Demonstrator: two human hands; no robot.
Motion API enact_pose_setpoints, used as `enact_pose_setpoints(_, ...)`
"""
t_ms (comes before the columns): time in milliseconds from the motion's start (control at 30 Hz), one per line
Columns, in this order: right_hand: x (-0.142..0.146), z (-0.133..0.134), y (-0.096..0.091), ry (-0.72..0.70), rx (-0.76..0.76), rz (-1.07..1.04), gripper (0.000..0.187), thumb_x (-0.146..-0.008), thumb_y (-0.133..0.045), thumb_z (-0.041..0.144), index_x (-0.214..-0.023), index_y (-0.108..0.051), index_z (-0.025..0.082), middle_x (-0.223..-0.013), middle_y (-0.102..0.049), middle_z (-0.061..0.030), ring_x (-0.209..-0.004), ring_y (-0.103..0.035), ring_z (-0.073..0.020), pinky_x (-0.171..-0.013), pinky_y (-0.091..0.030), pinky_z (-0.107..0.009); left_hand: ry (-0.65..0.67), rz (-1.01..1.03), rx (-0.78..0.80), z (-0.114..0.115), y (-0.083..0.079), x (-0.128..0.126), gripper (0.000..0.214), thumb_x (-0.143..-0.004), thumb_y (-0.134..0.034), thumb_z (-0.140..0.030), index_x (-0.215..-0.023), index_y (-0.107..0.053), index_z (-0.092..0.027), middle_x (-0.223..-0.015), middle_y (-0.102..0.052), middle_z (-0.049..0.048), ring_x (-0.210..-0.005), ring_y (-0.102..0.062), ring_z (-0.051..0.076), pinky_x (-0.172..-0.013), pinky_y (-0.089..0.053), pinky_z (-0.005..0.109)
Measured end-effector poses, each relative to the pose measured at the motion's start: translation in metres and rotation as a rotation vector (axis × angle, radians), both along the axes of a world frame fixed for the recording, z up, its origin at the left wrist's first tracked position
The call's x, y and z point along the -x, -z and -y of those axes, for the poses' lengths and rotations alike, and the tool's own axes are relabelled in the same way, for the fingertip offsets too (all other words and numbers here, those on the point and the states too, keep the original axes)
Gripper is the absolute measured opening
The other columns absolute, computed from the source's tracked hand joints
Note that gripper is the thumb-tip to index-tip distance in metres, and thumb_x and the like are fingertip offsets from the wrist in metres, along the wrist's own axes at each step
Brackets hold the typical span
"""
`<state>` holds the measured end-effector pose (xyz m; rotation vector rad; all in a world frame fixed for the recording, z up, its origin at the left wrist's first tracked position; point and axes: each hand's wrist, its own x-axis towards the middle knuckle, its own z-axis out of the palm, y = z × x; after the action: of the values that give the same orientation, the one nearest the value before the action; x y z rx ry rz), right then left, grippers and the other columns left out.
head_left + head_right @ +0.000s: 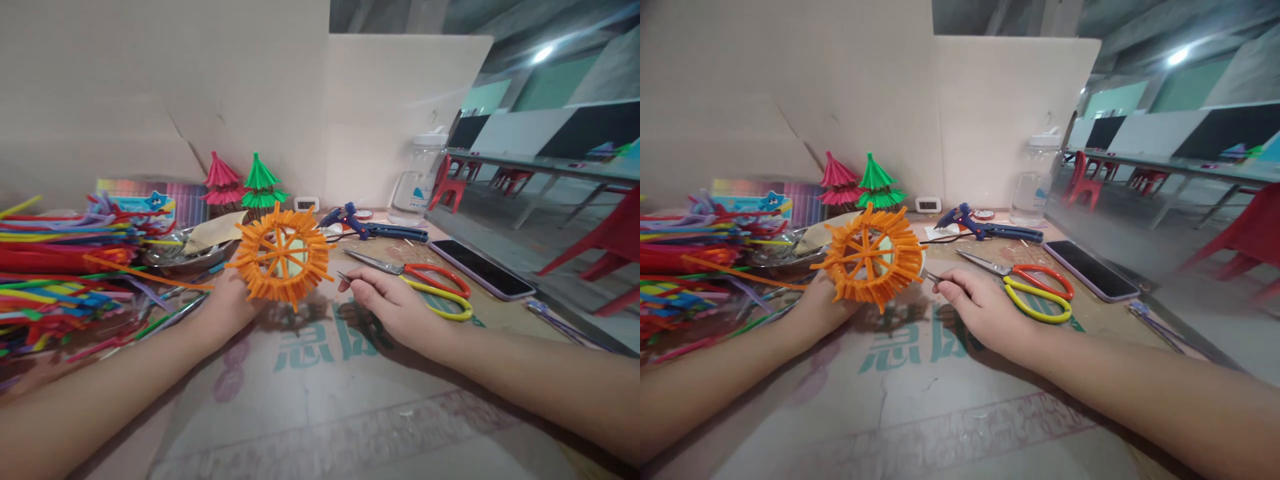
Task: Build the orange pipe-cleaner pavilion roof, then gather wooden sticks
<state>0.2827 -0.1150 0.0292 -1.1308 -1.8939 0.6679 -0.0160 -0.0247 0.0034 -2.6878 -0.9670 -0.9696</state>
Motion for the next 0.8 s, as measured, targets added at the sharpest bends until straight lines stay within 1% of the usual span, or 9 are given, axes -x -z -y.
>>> enact_pose_setpoints(100,-0.001,0.0,-0.003,-0.017,0.005,0.032,0.027,-0.101,-0.048,0.035,-0.096,-0.069,0.019,-0.083,-0.069,-0.0036,-0.08,-0.065,-0.0192,-0.076,-0.048,-0.031,0.018,0.032,-0.083,0.001,-0.005,-0.003,0.022,-0.094,-0.055,-0.023,-0.099,-0.075,-0.03,-0.11,-0.081,0.0058,-0.113,-0.073,0.029,-0.106,-0.059,0.05)
enact_pose_setpoints(167,-0.001,0.0,-0.003,-0.019,0.017,0.038,0.026,-0.101,-0.048,0.035,-0.095,-0.069,0.02,-0.085,-0.072,-0.0047,-0.083,-0.068,-0.0203,-0.076,-0.049,-0.031,0.044,0.033,-0.102,0.003,-0.008,-0.005,0.025,-0.095,-0.054,-0.022,-0.099,-0.077,-0.031,-0.107,-0.082,0.0055,-0.115,-0.073,0.028,-0.11,-0.057,0.051)
enact_pose_setpoints(300,0.0,0.0,-0.002,-0.019,0.031,0.06,0.026,-0.101,-0.048,0.036,-0.095,-0.069,0.021,-0.09,-0.076,-0.0061,-0.087,-0.07,-0.0218,-0.078,-0.051,-0.032,0.047,0.011,-0.068,0.004,-0.01,-0.007,0.026,-0.098,-0.053,-0.027,-0.102,-0.077,-0.033,-0.101,-0.082,0.0032,-0.111,-0.073,0.027,-0.11,-0.057,0.05)
enact_pose_setpoints(400,0.0,0.0,-0.002,-0.018,0.031,0.069,0.026,-0.1,-0.048,0.037,-0.096,-0.069,0.021,-0.093,-0.077,-0.0066,-0.088,-0.071,-0.0224,-0.079,-0.051,-0.033,0.027,0.045,-0.073,0.003,-0.006,-0.006,0.024,-0.098,-0.053,-0.03,-0.099,-0.076,-0.032,-0.098,-0.081,0.0041,-0.106,-0.073,0.028,-0.108,-0.058,0.051)
enact_pose_setpoints(533,0.0,0.0,-0.002,-0.018,0.038,0.055,0.025,-0.101,-0.049,0.035,-0.096,-0.069,0.021,-0.092,-0.077,-0.006,-0.088,-0.071,-0.022,-0.079,-0.051,-0.033,0.003,0.076,-0.023,0.002,-0.002,-0.005,0.021,-0.094,-0.057,-0.032,-0.099,-0.078,-0.032,-0.097,-0.08,0.0045,-0.104,-0.073,0.029,-0.11,-0.057,0.051)
enact_pose_setpoints(633,0.0,-0.001,-0.002,-0.019,0.052,0.032,0.026,-0.101,-0.049,0.035,-0.094,-0.07,0.021,-0.09,-0.076,-0.0055,-0.088,-0.07,-0.0219,-0.081,-0.051,-0.033,-0.022,0.045,0.018,0.004,-0.007,-0.007,0.022,-0.093,-0.056,-0.033,-0.095,-0.078,-0.032,-0.096,-0.08,0.0053,-0.105,-0.071,0.03,-0.108,-0.057,0.054)
enact_pose_setpoints(700,0.0,-0.001,-0.002,-0.027,0.065,0.022,0.026,-0.101,-0.049,0.035,-0.092,-0.07,0.022,-0.09,-0.076,-0.0053,-0.087,-0.069,-0.0218,-0.081,-0.051,-0.034,-0.006,0.025,0.028,0.007,-0.012,-0.009,0.024,-0.092,-0.055,-0.031,-0.095,-0.078,-0.031,-0.099,-0.08,0.0063,-0.11,-0.07,0.031,-0.108,-0.057,0.056)
enact_pose_setpoints(800,0.0,0.0,-0.003,-0.038,0.077,0.014,0.026,-0.101,-0.05,0.036,-0.092,-0.07,0.021,-0.09,-0.075,-0.0049,-0.086,-0.069,-0.0215,-0.08,-0.051,-0.033,0.031,0.047,0.023,0.01,-0.017,-0.012,0.024,-0.09,-0.055,-0.025,-0.097,-0.078,-0.03,-0.103,-0.079,0.0068,-0.117,-0.068,0.032,-0.11,-0.056,0.056)
